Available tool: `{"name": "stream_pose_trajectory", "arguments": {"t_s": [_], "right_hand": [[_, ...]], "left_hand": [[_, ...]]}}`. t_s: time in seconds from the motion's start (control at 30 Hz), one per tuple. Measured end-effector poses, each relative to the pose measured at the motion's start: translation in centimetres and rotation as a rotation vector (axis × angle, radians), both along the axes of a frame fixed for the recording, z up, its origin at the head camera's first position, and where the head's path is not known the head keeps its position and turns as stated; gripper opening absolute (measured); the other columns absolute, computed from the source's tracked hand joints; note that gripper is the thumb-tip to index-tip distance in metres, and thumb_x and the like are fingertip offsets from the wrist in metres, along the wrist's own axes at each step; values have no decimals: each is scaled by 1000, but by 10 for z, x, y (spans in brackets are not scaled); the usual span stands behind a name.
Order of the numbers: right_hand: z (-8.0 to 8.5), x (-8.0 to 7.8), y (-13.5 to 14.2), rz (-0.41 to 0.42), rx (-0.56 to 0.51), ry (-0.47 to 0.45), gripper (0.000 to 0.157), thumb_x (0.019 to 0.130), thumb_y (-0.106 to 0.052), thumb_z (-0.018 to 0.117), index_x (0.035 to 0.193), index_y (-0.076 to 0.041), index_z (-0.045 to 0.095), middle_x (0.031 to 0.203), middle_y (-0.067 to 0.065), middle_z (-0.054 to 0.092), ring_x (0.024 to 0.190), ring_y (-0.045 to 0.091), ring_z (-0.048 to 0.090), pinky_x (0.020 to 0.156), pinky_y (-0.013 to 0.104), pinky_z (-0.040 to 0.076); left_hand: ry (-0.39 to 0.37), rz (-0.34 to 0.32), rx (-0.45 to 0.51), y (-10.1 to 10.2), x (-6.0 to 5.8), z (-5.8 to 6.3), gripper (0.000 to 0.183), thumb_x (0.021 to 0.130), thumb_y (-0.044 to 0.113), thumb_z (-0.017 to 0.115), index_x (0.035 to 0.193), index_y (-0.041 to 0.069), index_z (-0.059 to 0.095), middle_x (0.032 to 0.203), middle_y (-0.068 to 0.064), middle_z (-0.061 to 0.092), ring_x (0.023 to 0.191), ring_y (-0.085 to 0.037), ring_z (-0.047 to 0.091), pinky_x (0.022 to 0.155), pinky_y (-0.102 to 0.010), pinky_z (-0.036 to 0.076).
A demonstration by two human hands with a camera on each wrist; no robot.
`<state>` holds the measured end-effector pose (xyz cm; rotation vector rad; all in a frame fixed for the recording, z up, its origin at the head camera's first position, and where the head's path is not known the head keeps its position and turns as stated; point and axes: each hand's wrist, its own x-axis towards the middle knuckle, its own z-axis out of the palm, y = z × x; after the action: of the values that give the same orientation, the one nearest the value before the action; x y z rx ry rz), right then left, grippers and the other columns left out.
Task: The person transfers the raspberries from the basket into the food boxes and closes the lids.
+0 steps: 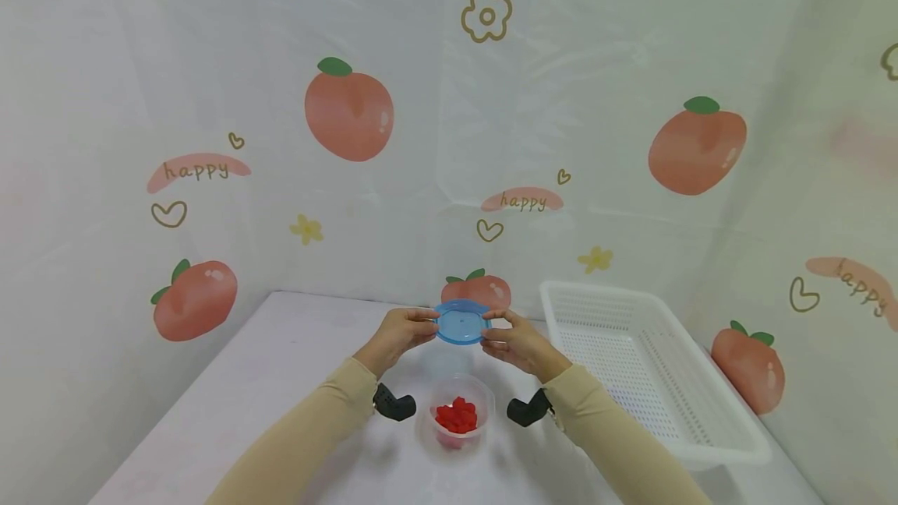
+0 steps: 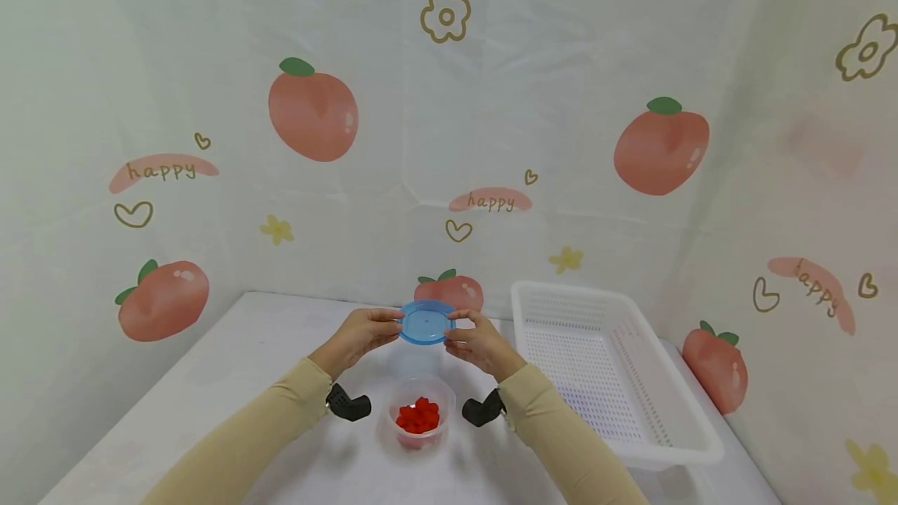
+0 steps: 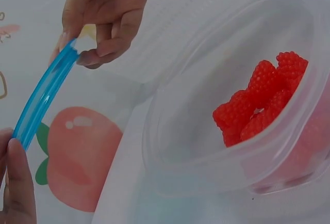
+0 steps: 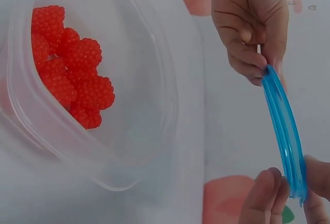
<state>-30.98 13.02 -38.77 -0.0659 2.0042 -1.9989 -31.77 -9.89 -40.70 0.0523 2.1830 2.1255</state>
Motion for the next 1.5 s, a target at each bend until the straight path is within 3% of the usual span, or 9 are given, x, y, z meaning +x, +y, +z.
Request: {"name": "stream_pose_trajectory", "arguments": {"t_s": [0.23,0.37,0.5,0.8,1.33,1.5], "right_hand": [[-1,0,0,0,-10,-21,59,94,1,57,146,-9,31,107,17,52,88,22,62,86,32,56],[0,2,1,3,-10,-27,67,93,1,59,149,-13,25,109,18,53,87,22,63,91,38,55],[1,6,2,13,4,-16,65,93,-2,60,148,-13,27,110,19,55,85,21,64,93,40,54],[2,17,2,35,21,9,68,93,-4,61,149,-14,25,104,15,61,87,19,65,100,47,49],[7,44,9,83,78,71,63,92,-4,63,146,-3,30,93,7,56,83,16,64,85,31,58],[10,51,10,106,92,64,61,92,-4,63,144,-2,30,93,8,58,84,16,65,87,34,57]], "left_hand": [[-12,-12,20,-2,-2,-1,30,88,0,66,118,-4,64,95,-13,69,77,-13,68,90,-39,55],[-25,-13,18,-3,-1,-1,36,86,1,68,122,-1,62,93,-13,69,75,-14,69,84,-35,58],[-32,-18,13,-3,1,0,42,85,1,69,126,2,60,92,-12,70,76,-15,68,80,-31,59],[-24,-45,-8,-6,8,1,47,86,4,69,131,4,57,90,-10,70,75,-16,68,80,-33,59],[-37,-129,-3,-13,32,6,47,87,8,71,131,3,56,92,-9,70,78,-15,71,79,-31,59],[-32,-143,-5,-15,37,6,47,87,10,71,131,2,55,91,-8,70,77,-15,71,77,-29,59]]}}
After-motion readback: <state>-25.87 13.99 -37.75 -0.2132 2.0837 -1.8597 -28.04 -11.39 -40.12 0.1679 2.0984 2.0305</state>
